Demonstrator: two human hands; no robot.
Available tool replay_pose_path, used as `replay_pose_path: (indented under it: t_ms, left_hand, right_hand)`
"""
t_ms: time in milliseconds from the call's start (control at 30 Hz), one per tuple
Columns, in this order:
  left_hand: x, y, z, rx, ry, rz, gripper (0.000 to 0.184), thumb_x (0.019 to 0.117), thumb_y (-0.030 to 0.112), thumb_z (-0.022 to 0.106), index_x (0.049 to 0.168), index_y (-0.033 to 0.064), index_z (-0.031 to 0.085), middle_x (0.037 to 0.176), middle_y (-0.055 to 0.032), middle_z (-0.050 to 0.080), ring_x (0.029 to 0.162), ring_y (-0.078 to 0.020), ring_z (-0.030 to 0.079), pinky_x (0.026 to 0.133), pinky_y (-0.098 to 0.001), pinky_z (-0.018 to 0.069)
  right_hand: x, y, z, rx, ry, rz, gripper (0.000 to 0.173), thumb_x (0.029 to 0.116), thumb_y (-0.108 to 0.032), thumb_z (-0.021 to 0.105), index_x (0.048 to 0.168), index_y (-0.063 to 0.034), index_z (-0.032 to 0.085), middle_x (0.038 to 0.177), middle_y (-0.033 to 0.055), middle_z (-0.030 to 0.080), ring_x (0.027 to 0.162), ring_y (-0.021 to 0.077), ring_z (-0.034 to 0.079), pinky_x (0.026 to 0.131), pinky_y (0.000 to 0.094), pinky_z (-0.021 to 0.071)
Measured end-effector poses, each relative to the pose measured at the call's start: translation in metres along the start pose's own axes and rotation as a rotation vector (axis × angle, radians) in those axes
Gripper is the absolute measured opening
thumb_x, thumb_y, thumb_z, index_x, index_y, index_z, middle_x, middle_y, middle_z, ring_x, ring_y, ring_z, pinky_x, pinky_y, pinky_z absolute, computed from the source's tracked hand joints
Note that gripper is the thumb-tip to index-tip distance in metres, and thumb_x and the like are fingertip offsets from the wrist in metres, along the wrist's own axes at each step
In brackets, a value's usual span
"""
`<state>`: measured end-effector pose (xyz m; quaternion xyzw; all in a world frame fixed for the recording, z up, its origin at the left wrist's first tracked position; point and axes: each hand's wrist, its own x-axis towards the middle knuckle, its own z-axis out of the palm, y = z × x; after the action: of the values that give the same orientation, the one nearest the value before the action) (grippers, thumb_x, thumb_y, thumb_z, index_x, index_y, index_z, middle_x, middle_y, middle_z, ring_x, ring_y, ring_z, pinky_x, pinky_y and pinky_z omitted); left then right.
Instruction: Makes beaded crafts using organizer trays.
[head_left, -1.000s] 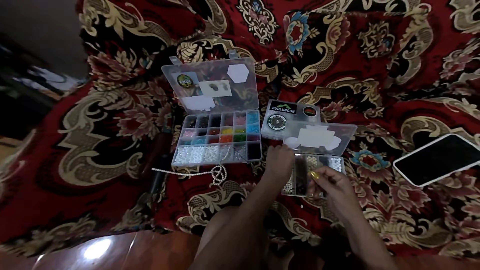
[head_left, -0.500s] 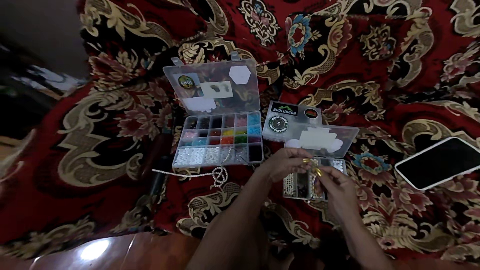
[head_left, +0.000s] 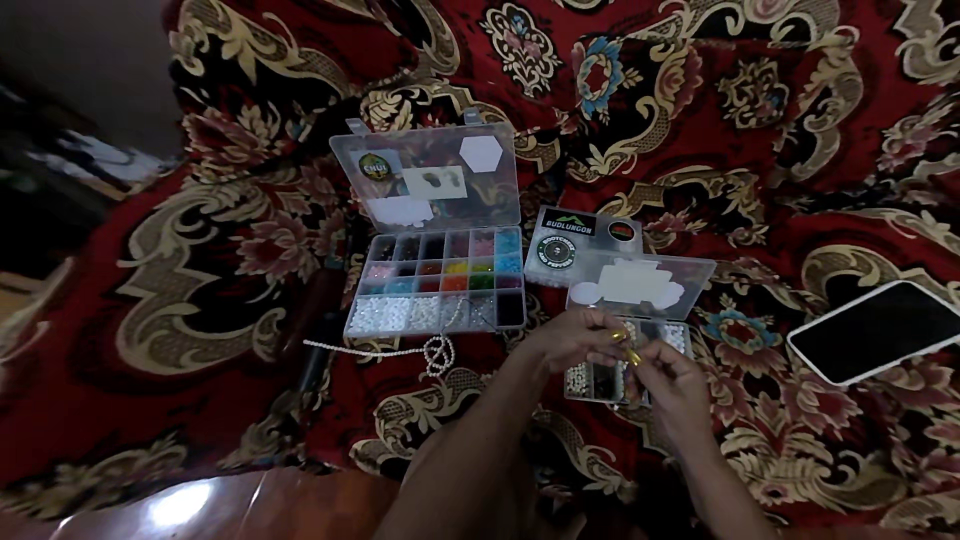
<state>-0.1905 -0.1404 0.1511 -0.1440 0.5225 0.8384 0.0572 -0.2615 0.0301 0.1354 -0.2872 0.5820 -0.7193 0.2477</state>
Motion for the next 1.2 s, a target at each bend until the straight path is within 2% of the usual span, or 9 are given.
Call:
replay_pose_path:
  t_ms: [300,800,1200]
  left_hand:
    - [0.0,0.001,-0.006,0.05,-0.049,0.014,0.022,0.101,-0.002,0.05,0.092,0.0125,0.063,0.09,0.0056,0.073,0.081,-0.0041,0.07,0.075,-0.0229,0.0592]
    - [-0.003,0.005,-0.01,0.145,-0.058,0.047,0.015,0.097,-0.003,0.057,0.093,0.0089,0.065,0.086,0.0049,0.073,0.077,-0.0051,0.07,0.074,-0.0239,0.0597]
    - [-0.002,0.003,-0.01,0.114,-0.075,0.064,0.018,0.0974,-0.003,0.054,0.092,0.01,0.065,0.086,0.0056,0.072,0.078,-0.0047,0.07,0.074,-0.0236,0.0596]
  right_hand:
    - [-0.001,0.0,0.0,-0.002,-0.017,0.012,0.015,0.0895,-0.004,0.059,0.081,-0.0125,0.067,0.062,-0.0066,0.066,0.049,0.0017,0.06,0.048,0.0178,0.0532]
    - [-0.001,-0.001,0.002,-0.018,-0.031,0.042,0.014,0.088,-0.004,0.06,0.079,-0.0111,0.067,0.061,-0.0059,0.065,0.048,0.0019,0.06,0.046,0.0178,0.0527]
    - [-0.001,0.0,0.001,0.01,-0.048,0.023,0.014,0.09,-0.005,0.06,0.08,-0.0111,0.068,0.062,-0.005,0.066,0.049,0.0024,0.061,0.048,0.018,0.0534]
